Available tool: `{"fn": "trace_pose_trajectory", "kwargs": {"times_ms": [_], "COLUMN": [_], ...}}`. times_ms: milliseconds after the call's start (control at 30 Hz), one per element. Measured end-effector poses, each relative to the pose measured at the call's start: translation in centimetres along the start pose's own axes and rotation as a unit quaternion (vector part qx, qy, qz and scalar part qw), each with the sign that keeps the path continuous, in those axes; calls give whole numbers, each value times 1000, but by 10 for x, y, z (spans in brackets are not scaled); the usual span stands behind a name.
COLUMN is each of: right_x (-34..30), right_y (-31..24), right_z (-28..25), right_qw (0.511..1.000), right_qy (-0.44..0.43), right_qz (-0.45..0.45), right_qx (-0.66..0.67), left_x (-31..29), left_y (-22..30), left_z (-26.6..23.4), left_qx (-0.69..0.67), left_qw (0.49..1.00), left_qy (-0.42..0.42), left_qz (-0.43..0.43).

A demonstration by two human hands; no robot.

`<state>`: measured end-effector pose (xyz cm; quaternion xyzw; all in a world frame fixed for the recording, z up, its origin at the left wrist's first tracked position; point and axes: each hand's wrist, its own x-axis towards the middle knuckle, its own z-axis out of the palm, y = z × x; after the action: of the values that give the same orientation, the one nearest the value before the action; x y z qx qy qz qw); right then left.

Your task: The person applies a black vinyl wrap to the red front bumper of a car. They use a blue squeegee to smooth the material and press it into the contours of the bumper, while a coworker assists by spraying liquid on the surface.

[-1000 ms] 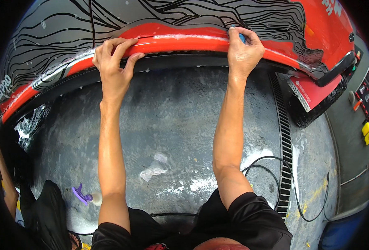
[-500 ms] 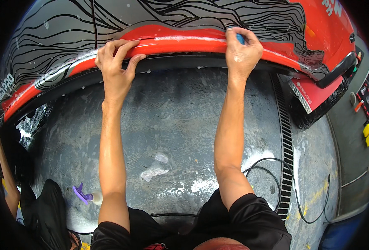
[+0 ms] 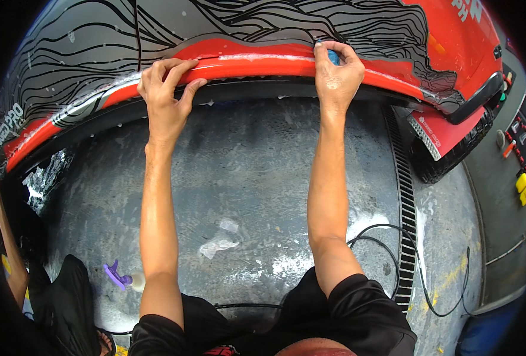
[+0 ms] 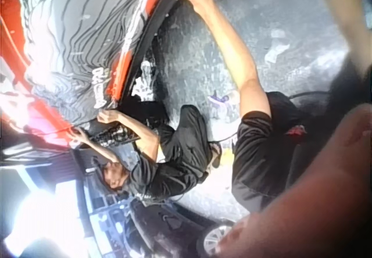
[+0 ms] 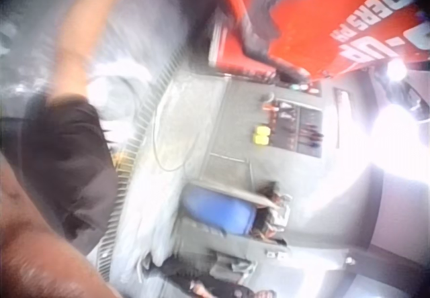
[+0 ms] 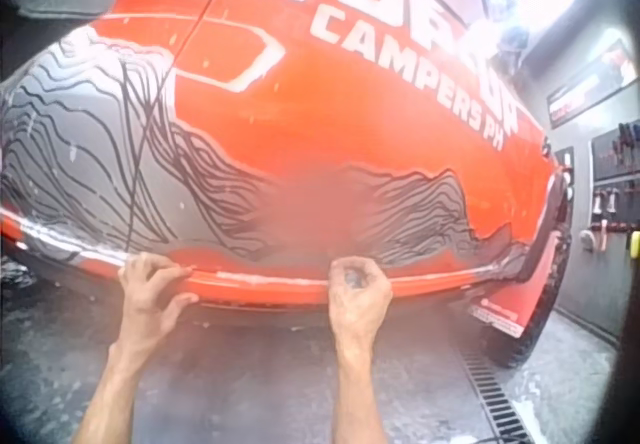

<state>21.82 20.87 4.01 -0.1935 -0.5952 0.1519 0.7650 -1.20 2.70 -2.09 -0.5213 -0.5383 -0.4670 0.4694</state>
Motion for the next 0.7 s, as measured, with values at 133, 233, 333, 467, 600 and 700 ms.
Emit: {"fn": "trace_pose_trajectory", "kwargs": {"times_ms": [133, 233, 333, 467, 600, 700], "right_x": [24, 33, 36, 32, 21, 14], "right_y": [15, -8, -11, -14, -32, -34], "right_z": [-16, -30, -37, -38, -24, -21], "right_qw": [981, 947, 917, 900, 877, 875], "right_qy": [7, 50, 36, -12, -67, -103], "right_qz": [51, 76, 107, 132, 152, 172], "right_qx": [185, 310, 382, 415, 451, 440], "left_x": [3, 3, 3, 2, 2, 3], "left_y": [2, 1, 0, 3, 1, 0], "left_z": [2, 0, -2, 1, -1, -1], "left_qx": [-5, 1, -2, 0, -2, -3], "left_qw": [1000, 1000, 1000, 1000, 1000, 1000], "left_qy": [2, 1, 2, -1, -1, -1], "left_qz": [3, 3, 8, 5, 0, 3]}}
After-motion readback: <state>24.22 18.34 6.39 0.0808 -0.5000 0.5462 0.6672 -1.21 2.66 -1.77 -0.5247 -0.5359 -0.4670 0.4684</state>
